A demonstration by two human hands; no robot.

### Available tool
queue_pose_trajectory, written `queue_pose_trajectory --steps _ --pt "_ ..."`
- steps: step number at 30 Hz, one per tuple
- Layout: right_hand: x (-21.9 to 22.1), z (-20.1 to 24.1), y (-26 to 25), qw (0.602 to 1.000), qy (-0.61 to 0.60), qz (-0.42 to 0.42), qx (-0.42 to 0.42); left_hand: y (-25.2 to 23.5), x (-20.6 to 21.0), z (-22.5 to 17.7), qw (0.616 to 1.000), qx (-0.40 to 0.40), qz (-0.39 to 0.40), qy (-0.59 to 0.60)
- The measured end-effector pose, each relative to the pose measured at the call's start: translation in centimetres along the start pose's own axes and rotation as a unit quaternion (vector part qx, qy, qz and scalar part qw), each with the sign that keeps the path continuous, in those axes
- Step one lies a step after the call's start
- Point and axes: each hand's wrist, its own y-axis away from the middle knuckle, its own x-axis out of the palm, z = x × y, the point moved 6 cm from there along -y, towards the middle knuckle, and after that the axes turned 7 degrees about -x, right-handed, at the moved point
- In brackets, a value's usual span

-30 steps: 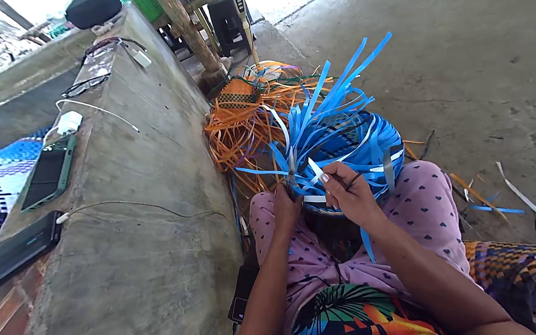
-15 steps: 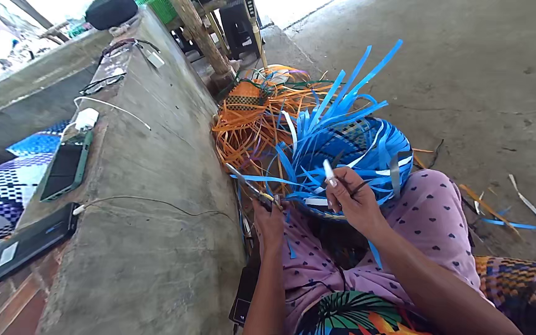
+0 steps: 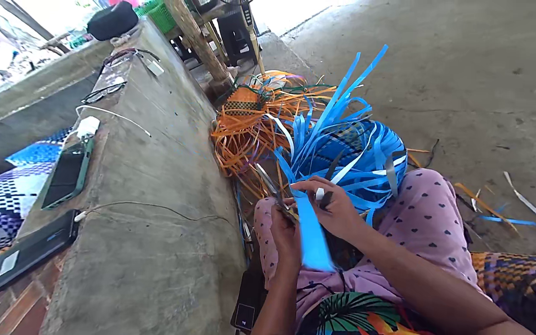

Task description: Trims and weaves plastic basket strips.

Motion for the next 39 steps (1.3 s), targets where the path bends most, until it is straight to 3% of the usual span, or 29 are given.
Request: queue_pose_trajectory --steps 5,9,17,21,27,32,39 --pt "-0.7 -0.4 0.0 0.999 -0.004 -0.052 -0.017 0.3 0.3 -0.1 1.0 0.001 0.017 -0.01" --pt "-1.4 -1.2 0.2 0.997 -0.028 -0.071 0.021 0.3 -0.2 -0.2 0.999 0.001 0.044 -0.011" --pt "-4.8 -2.5 0.1 0.979 -0.107 -0.149 0.085 0.0 -5.7 -0.5 0.998 -0.017 0.054 0.018" --pt "-4.7 -2.4 0.0 0.974 -0.129 -0.163 0.087 0.4 -5.4 -0.4 0.991 -0.048 0.092 -0.084" --pt "-2.7 -0.6 0.4 0.992 -0.081 -0.096 -0.003 1.8 -0.8 0.3 0.961 -0.015 0.193 -0.2" --pt "-2.4 0.8 0.5 0.993 -0.022 -0.063 -0.094 2.0 0.2 0.0 0.949 0.027 0.174 -0.261" --pt "-1.6 1.2 1.0 0.992 0.006 -0.055 -0.111 2.3 -0.1 -0.5 0.942 0.061 0.154 -0.291"
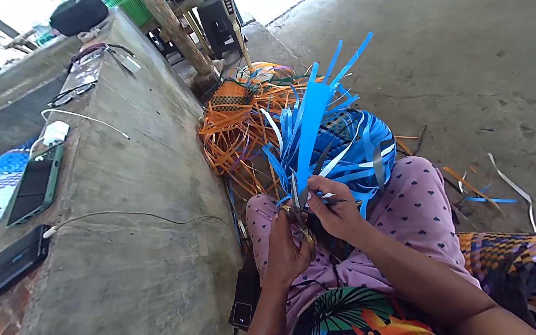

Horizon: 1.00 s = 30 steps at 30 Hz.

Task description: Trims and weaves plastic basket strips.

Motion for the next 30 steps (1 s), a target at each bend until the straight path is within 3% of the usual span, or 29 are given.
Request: queue_pose_trajectory --steps 30 --pt "0.4 -0.1 0.2 0.999 0.025 0.024 0.0 -0.5 -0.4 -0.6 0.99 0.001 0.004 0.141"
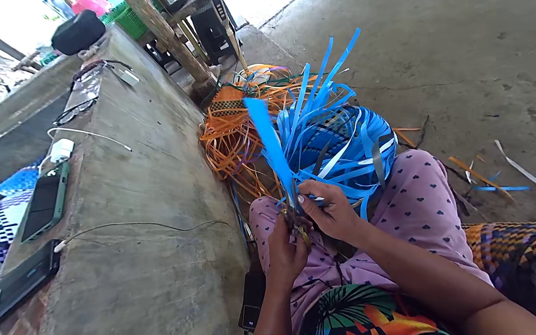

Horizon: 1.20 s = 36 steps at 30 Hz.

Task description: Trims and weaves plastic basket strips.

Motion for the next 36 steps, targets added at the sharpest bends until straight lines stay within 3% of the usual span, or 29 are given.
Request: queue_pose_trajectory --steps 4,13,24,27,30,33,36 --pt "-0.7 -0.5 0.7 1.0 0.011 -0.011 0.014 -0.6 -0.3 -0.3 0.999 -0.036 0.024 0.024" --pt "-3.3 -2.9 2.1 0.985 0.025 -0.086 0.145 -1.6 0.2 -0.5 0.952 -0.245 0.152 0.1" --pt "-3.9 -4.0 2.5 0.96 -0.054 -0.139 0.238 -2.3 0.7 -0.7 0.92 -0.293 0.205 0.163" --pt "-4.2 -4.0 2.5 0.956 -0.068 -0.148 0.243 -2.9 -0.2 0.0 0.932 -0.28 0.168 0.156" --pt "-4.5 -4.0 2.5 0.958 -0.066 -0.152 0.232 -4.0 -2.3 1.9 0.951 -0.277 0.075 0.118" --pt "-4.7 -3.8 2.4 0.959 -0.065 -0.154 0.229 -5.1 -3.8 5.2 0.941 -0.326 -0.033 0.087" --pt "-4.6 -3.8 2.3 0.96 -0.072 -0.154 0.223 -6.3 -3.8 9.8 0.925 -0.372 -0.076 0.01"
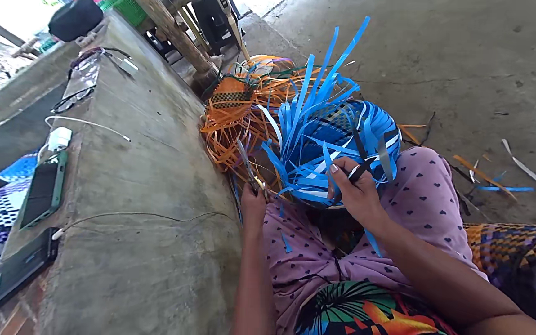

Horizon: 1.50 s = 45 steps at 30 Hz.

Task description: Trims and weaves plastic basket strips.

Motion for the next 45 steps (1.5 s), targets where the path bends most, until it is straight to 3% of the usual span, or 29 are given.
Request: queue_pose_trajectory --steps 4,10,15,19,24,28,32,37,45 --pt "0.1 0.3 0.2 1.0 -0.002 0.007 -0.01 -3.7 2.5 2.6 0.99 -0.028 -0.005 -0.137" --pt "-0.2 1.0 -0.1 0.999 0.01 0.011 -0.037 -4.8 6.4 3.3 0.984 -0.014 0.012 -0.177" --pt "-0.8 1.1 -0.5 0.999 0.012 0.006 -0.041 -4.4 5.8 4.0 0.992 -0.008 -0.011 -0.123" --pt "-0.6 0.9 -0.9 0.999 0.013 0.008 -0.044 -3.9 5.4 4.4 0.994 0.003 0.027 -0.105" --pt "0.0 1.3 -0.7 0.999 0.01 0.012 -0.047 -3.6 6.6 3.9 0.969 -0.023 0.079 -0.235" --pt "-0.1 1.8 -0.6 0.998 0.005 0.012 -0.058 -3.2 6.9 3.4 0.965 -0.009 0.074 -0.251" --pt "-0.2 1.7 -0.5 0.998 0.007 0.012 -0.056 -2.4 6.3 3.4 0.982 -0.005 0.025 -0.189" --pt "0.4 1.7 -0.2 0.998 0.007 0.021 -0.055 -1.7 4.6 4.8 0.998 0.037 -0.051 0.014" --pt "2.9 2.6 -0.4 0.987 -0.073 0.097 -0.103 2.9 -0.6 -0.8 0.948 0.178 -0.048 0.259"
